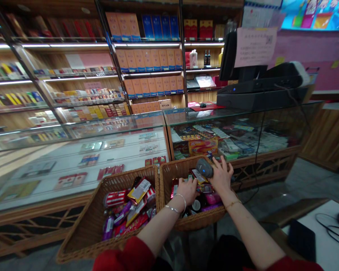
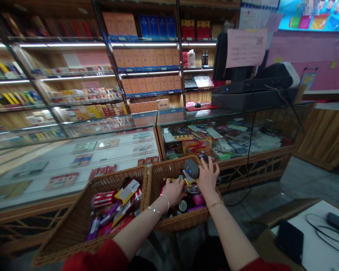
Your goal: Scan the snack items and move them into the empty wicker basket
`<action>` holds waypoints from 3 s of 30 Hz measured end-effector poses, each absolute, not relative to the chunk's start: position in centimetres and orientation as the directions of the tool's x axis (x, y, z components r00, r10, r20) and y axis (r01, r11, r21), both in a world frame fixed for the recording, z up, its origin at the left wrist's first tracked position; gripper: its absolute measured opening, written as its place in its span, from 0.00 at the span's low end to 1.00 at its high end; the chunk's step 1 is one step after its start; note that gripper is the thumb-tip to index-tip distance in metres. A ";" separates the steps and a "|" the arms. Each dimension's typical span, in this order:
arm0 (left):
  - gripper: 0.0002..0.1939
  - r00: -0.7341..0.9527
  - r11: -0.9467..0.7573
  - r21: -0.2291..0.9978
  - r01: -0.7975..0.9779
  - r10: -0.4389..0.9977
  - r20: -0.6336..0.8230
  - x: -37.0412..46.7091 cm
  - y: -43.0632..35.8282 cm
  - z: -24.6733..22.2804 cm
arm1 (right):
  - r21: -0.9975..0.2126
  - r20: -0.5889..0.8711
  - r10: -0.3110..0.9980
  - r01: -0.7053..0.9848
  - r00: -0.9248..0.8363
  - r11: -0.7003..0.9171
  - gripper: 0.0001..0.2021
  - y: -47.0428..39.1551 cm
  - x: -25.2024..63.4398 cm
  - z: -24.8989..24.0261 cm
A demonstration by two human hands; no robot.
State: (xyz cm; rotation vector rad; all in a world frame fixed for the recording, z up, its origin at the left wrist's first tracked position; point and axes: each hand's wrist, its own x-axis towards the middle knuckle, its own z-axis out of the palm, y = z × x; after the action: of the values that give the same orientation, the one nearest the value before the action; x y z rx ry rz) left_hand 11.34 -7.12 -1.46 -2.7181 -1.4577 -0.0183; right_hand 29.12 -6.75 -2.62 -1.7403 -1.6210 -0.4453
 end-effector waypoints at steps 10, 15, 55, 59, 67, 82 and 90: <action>0.15 0.429 -0.403 -0.148 0.903 0.841 0.329 7.4 -4.6 2.8 | -0.288 0.704 0.688 0.957 0.178 0.047 0.17 -6.8 28.8 -2.5; 0.20 0.313 -0.272 -0.155 0.950 0.853 0.418 4.5 -4.0 3.4 | -0.275 0.707 0.689 0.960 0.162 0.057 0.15 -6.8 28.7 -2.5; 0.23 0.083 -0.100 0.007 0.995 0.861 0.501 2.1 -3.3 1.0 | -0.231 0.697 0.716 0.937 -0.028 0.261 0.15 -7.1 25.0 -1.2; 0.22 0.081 -0.109 0.021 0.994 0.845 0.529 2.1 -3.3 0.9 | -0.232 0.699 0.715 0.937 -0.027 0.262 0.15 -7.0 25.0 -1.4; 0.20 0.078 -0.112 0.032 0.993 0.842 0.535 2.2 -3.2 0.7 | -0.237 0.695 0.719 0.934 -0.028 0.266 0.16 -7.1 25.0 -1.3; 0.20 0.081 -0.117 0.035 0.992 0.841 0.535 2.1 -3.1 0.5 | -0.231 0.701 0.712 0.932 -0.039 0.278 0.15 -6.9 25.0 -1.5; 0.20 0.080 -0.129 0.054 0.990 0.840 0.536 2.1 -3.3 0.6 | -0.235 0.700 0.713 0.929 -0.042 0.286 0.15 -6.9 25.0 -1.5</action>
State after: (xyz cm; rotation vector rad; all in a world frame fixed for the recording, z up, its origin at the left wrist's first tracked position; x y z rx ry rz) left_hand 2.07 -3.32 0.61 -2.0404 -1.8204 -0.6477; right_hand 25.03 -6.94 -1.53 -1.4830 -1.8089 -0.3658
